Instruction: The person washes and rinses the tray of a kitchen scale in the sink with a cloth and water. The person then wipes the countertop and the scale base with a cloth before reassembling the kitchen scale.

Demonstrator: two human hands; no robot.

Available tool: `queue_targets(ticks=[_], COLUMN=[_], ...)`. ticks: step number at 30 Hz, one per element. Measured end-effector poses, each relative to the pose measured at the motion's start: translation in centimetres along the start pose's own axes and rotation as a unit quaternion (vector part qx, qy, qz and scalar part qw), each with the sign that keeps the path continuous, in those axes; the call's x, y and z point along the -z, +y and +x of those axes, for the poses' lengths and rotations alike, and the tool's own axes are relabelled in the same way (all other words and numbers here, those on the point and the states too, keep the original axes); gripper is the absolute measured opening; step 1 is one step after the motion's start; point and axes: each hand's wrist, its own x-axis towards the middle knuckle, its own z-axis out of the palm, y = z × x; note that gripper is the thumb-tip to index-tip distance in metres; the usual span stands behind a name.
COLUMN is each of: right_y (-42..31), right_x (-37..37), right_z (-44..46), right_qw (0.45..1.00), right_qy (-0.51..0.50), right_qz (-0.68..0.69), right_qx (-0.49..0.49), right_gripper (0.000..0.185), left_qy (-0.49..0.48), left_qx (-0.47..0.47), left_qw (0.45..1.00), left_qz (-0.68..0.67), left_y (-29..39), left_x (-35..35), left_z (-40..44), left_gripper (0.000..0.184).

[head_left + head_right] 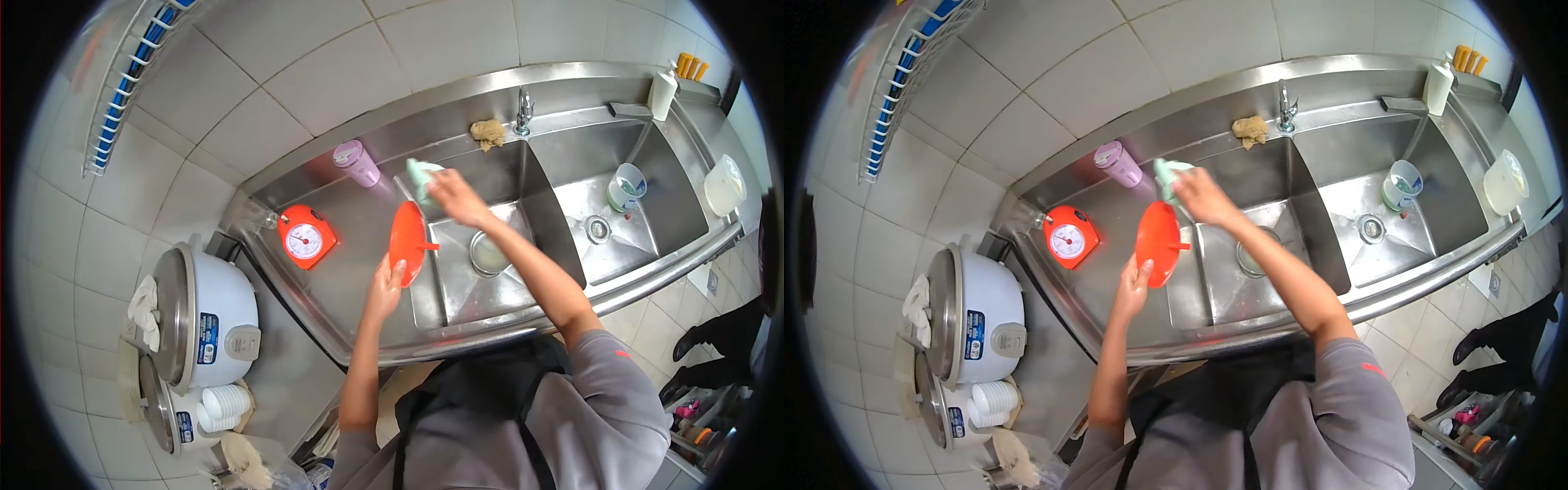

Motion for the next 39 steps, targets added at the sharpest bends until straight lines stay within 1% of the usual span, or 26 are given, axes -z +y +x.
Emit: queue_targets(ticks=[1, 2, 3, 4, 5, 6, 7, 8, 9, 11, 12, 13, 14, 15, 16, 18, 19, 22, 26, 27, 30, 36, 37, 39], right_y=[-2.0, -4.2, -5.3, -5.9, -6.5, -6.3, -6.2, -6.2, -6.1, -5.3, -6.0, -6.6, -7.1, -7.0, -7.4, -8.2, -8.1, -6.1, -5.1, -5.0, -4.9, -2.3, -2.2, -0.9], right_x=[-1.2, -2.9, -4.1, -4.8, -5.2, -5.9, -6.7, -7.2, -7.2, -6.5, -5.7, -4.2, -2.8, -2.3, -1.7, -0.7, -0.5, -0.1, 1.5, 1.6, 1.2, 1.1, 1.3, 1.4], right_z=[-0.3, -1.2, -2.1, -2.7, -3.7, -4.8, -6.2, -7.3, -7.8, -8.6, -8.4, -7.7, -6.9, -5.8, -4.9, -3.1, -2.7, -1.8, -2.2, -2.0, -2.1, -4.9, -5.5, -6.5], right_qw=[0.999, 0.997, 0.995, 0.99, 0.987, 0.986, 0.988, 0.988, 0.99, 0.99, 0.987, 0.982, 0.975, 0.957, 0.957, 0.955, 0.956, 0.949, 0.95, 0.948, 0.968, 0.996, 1.0, 0.999], right_qy=[-0.028, -0.013, 0.047, 0.092, 0.118, 0.117, 0.09, 0.064, 0.036, -0.019, -0.021, -0.023, -0.028, -0.037, -0.054, -0.08, -0.061, -0.01, -0.087, -0.092, -0.1, -0.013, -0.005, 0.018], right_qz=[0.04, -0.062, -0.034, -0.018, 0.017, 0.021, 0.028, 0.034, 0.044, 0.065, 0.037, 0.004, -0.03, -0.086, -0.087, -0.09, -0.082, -0.071, -0.127, -0.14, -0.113, -0.026, 0.007, 0.046], right_qx=[0.014, 0.042, 0.085, 0.101, 0.107, 0.114, 0.126, 0.139, 0.133, 0.124, 0.156, 0.19, 0.221, 0.276, 0.272, 0.27, 0.274, 0.306, 0.27, 0.271, 0.199, 0.079, 0.022, -0.014], right_gripper=[0.037, 0.032, 0.03, 0.031, 0.031, 0.03, 0.03, 0.03, 0.029, 0.027, 0.026, 0.025, 0.024, 0.022, 0.021, 0.019, 0.018, 0.019, 0.021, 0.022, 0.023, 0.027, 0.026, 0.025], left_qy=[-0.021, -0.016, -0.012, -0.007, 0.019, 0.02, 0.022, 0.023, -0.027, 0.01, 0.028, 0.052, 0.019, -0.013, -0.046, -0.036, -0.032, -0.028, -0.016, -0.018, -0.021, 0.001, 0.004, 0.007], left_qx=[0.012, -0.017, -0.044, -0.072, -0.066, -0.01, 0.056, 0.121, 0.183, 0.061, 0.0, -0.034, -0.015, 0.009, 0.034, 0.002, -0.014, -0.01, 0.01, 0.017, 0.03, 0.038, 0.037, 0.034], left_qw=[0.999, 0.999, 0.998, 0.995, 0.992, 0.997, 0.997, 0.992, 0.983, 0.995, 0.991, 0.983, 0.983, 0.981, 0.978, 0.975, 0.972, 0.957, 0.956, 0.954, 0.947, 0.94, 0.94, 0.933], left_qz=[-0.028, -0.041, -0.053, -0.065, -0.104, -0.077, -0.051, -0.024, 0.022, -0.084, -0.134, -0.172, -0.182, -0.191, -0.2, -0.221, -0.231, -0.287, -0.293, -0.298, -0.32, -0.339, -0.34, -0.359], left_y=[-0.1, 0.2, 0.7, 1.3, 1.9, 1.1, -0.5, -0.8, 0.3, -3.6, -3.1, -2.6, -1.1, 0.1, 0.9, 2.1, 2.5, 3.4, 3.0, 2.9, 2.6, 1.9, 1.8, 2.2], left_x=[-0.5, -1.0, -1.7, -2.2, -2.4, -2.0, -1.2, -0.5, 0.1, -0.3, -0.6, -0.8, -0.5, 0.2, 0.6, 0.5, 0.5, -0.2, -0.2, -0.1, -0.3, -1.6, -1.8, -2.2], left_z=[0.4, 1.0, 1.4, 1.5, 1.4, 1.8, 1.6, 1.3, 1.1, 0.3, 0.0, -0.3, -0.5, -1.0, -1.5, -1.5, -1.5, -1.7, -2.0, -2.0, -2.0, -2.1, -2.2, -2.3], left_gripper=[0.038, 0.039, 0.04, 0.041, 0.034, 0.033, 0.031, 0.03, 0.027, 0.028, 0.028, 0.03, 0.032, 0.034, 0.037, 0.038, 0.039, 0.042, 0.041, 0.041, 0.04, 0.041, 0.041, 0.04])
